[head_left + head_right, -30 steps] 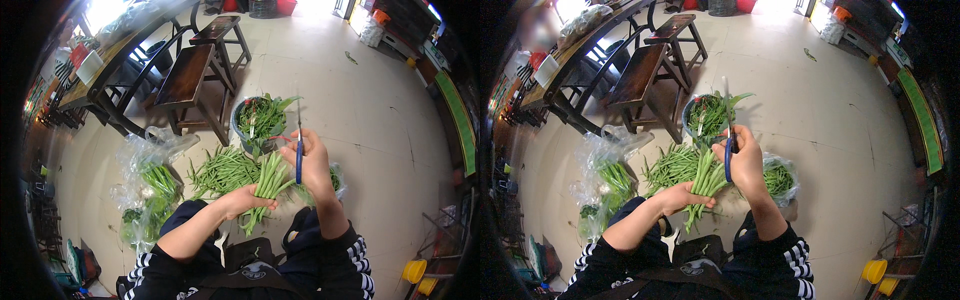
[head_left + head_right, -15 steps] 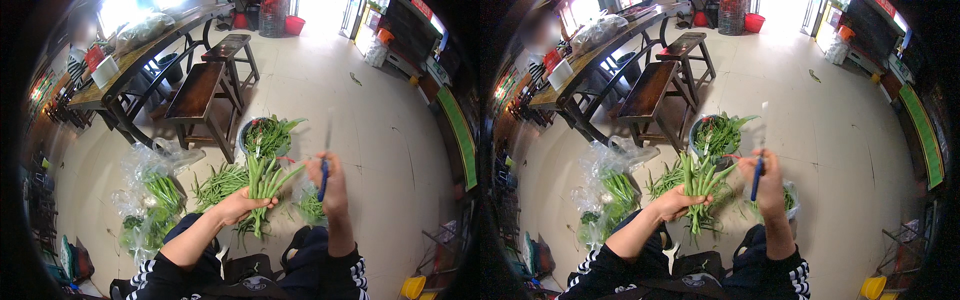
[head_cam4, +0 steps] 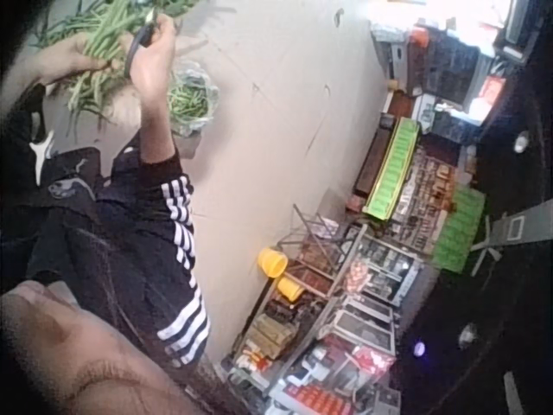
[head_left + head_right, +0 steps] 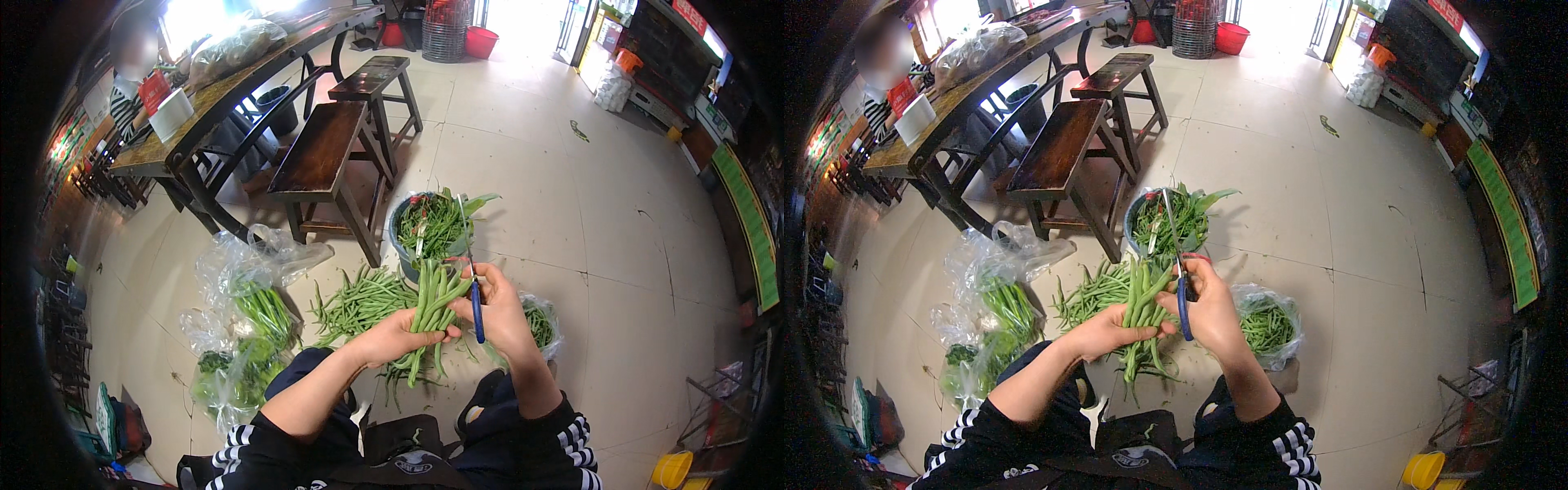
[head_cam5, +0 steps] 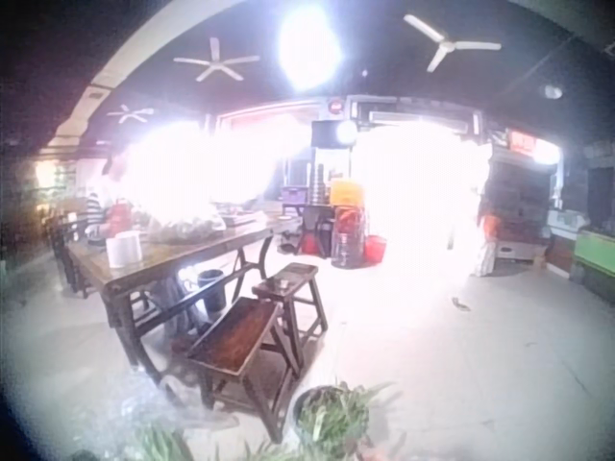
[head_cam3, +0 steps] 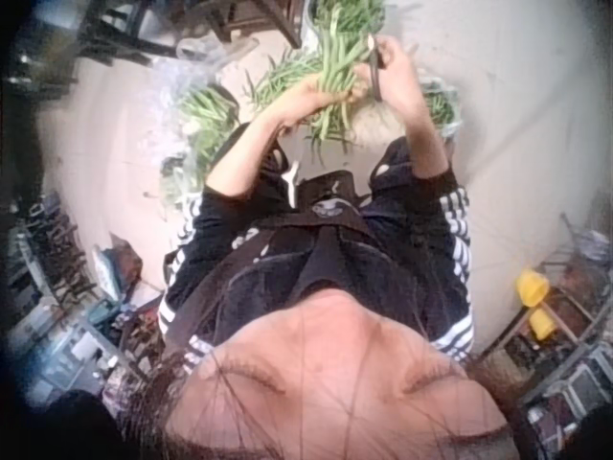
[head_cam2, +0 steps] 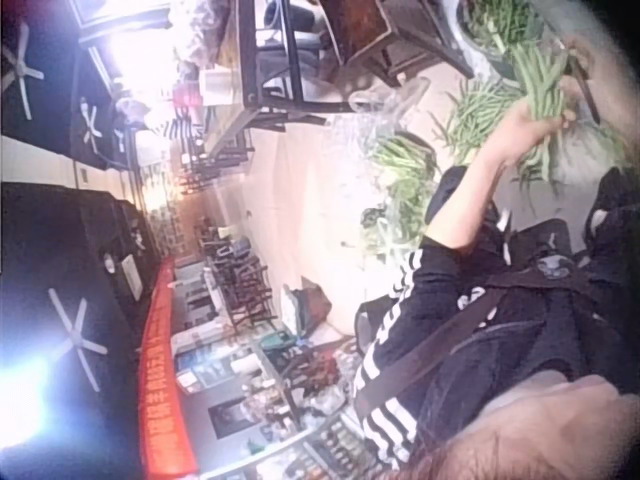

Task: The person sits on the floor and uses scissors to trim the ends off a bundle of green beans, placing the trimmed beans into a plastic bag.

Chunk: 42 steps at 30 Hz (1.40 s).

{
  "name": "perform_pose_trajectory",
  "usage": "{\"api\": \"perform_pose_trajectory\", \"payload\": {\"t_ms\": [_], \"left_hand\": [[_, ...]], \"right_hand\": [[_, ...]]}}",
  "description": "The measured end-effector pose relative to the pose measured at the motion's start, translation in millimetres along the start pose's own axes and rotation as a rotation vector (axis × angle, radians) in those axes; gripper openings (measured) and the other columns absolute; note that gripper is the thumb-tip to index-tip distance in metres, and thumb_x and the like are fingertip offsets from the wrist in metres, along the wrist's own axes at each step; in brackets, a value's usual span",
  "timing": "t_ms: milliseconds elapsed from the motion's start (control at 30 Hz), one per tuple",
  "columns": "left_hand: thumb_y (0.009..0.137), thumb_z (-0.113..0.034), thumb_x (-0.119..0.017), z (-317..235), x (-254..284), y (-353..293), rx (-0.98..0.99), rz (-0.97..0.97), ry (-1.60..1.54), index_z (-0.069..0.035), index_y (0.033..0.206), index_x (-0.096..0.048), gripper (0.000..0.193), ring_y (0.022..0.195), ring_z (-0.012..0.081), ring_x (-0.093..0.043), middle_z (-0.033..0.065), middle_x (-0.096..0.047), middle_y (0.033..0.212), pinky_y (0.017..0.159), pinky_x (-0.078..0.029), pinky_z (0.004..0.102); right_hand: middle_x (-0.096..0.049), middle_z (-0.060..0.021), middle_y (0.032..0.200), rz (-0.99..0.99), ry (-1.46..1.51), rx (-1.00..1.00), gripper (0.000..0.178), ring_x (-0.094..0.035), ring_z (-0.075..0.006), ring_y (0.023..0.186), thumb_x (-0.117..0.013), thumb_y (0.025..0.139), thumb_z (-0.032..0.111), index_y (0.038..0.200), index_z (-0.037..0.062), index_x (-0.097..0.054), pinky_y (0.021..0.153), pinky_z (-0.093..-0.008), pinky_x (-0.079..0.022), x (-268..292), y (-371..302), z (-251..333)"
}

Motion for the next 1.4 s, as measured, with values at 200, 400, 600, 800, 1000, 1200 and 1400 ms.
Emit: {"api": "perform_pose_trajectory", "payload": {"t_ms": [200, 400, 600, 800, 1000, 1200, 1400], "left_hand": [[0.094, -0.003, -0.056, -13, -5, -7, -0.024, 0.02, 0.011, -0.007, 0.135, -0.051, 0.041, 0.114, 0.0128, -0.056, 0.006, -0.064, 0.123, 0.102, -0.041, 0.0303], [0.094, -0.002, -0.057, -4, -1, -8, 0.046, 0.06, 0.267, -0.007, 0.135, -0.05, 0.042, 0.11, 0.0111, -0.054, 0.0014, -0.063, 0.118, 0.098, -0.042, 0.0287], [0.094, -0.007, -0.061, -4, -3, -9, 0.022, 0.036, 0.012, -0.006, 0.139, -0.045, 0.048, 0.103, 0.0108, -0.057, 0.0012, -0.063, 0.112, 0.095, -0.043, 0.0287], [0.097, -0.016, -0.059, -5, 9, -14, 0.067, -0.013, -0.201, -0.007, 0.146, -0.039, 0.054, 0.082, 0.0101, -0.055, -0.0008, -0.056, 0.086, 0.078, -0.046, 0.0271], [0.096, -0.012, -0.057, -22, 65, -31, 0.007, -0.214, -0.181, -0.003, 0.142, -0.045, 0.048, 0.074, 0.0072, -0.05, -0.0031, -0.053, 0.081, 0.071, -0.043, 0.0237], [0.096, -0.011, -0.057, -21, 103, -47, -0.025, -0.362, -0.25, -0.004, 0.141, -0.046, 0.048, 0.074, 0.0077, -0.053, -0.0022, -0.056, 0.084, 0.071, -0.045, 0.0237], [0.095, -0.011, -0.058, -26, 107, -51, -0.02, -0.391, -0.176, -0.003, 0.138, -0.049, 0.045, 0.075, 0.0065, -0.054, -0.0019, -0.058, 0.087, 0.069, -0.046, 0.0214]], "right_hand": [[-0.06, -0.0016, 0.087, 0.027, 0.215, -0.056, 0.04, -0.058, -0.0094, 0.077, -0.075, 0.08, 0.002, 0.112, 0.0043, -0.052, 0.068, -0.0221, -0.047, 1, 0, -4], [-0.058, -0.0009, 0.084, 0.031, 0.175, -0.055, 0.038, -0.058, -0.0079, 0.074, -0.074, 0.081, 0.001, 0.112, 0.0053, -0.052, 0.065, -0.0214, -0.046, -3, -1, -2], [-0.058, -0.0014, 0.085, -0.036, 0.182, 0.061, 0.035, -0.059, -0.0082, 0.075, -0.071, 0.083, -0.001, 0.111, 0.0054, -0.051, 0.062, -0.0216, -0.048, 2, -2, 19], [-0.065, -0.0071, 0.097, -0.047, 0.141, 0.032, 0.029, -0.059, -0.0102, 0.078, -0.065, 0.09, 0.007, 0.113, 0.0035, -0.048, 0.073, -0.024, -0.049, 5, -3, 25], [-0.058, -0.0004, 0.083, 0.028, -0.055, -0.036, 0.033, -0.053, -0.0073, 0.074, -0.07, 0.09, 0.019, 0.112, 0.0025, -0.051, 0.068, -0.0233, -0.044, 14, -6, -5], [-0.058, -0.0002, 0.083, 0.198, -0.328, -0.106, 0.041, -0.048, -0.0053, 0.072, -0.073, 0.088, 0.028, 0.113, -0.0011, -0.057, 0.066, -0.0217, -0.043, -4, -17, -23], [-0.059, -0.0005, 0.076, 0.169, -0.279, -0.099, 0.036, -0.049, -0.0051, 0.068, -0.074, 0.086, 0.025, 0.106, -0.002, -0.061, 0.06, -0.022, -0.041, -17, -13, -31]]}}
Point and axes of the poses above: each hand's wrist, its own y-axis towards the middle knuckle, its own x-axis out of the back of the hand, z = x × y, the point moved 10 cm from there along y, towards the middle knuckle
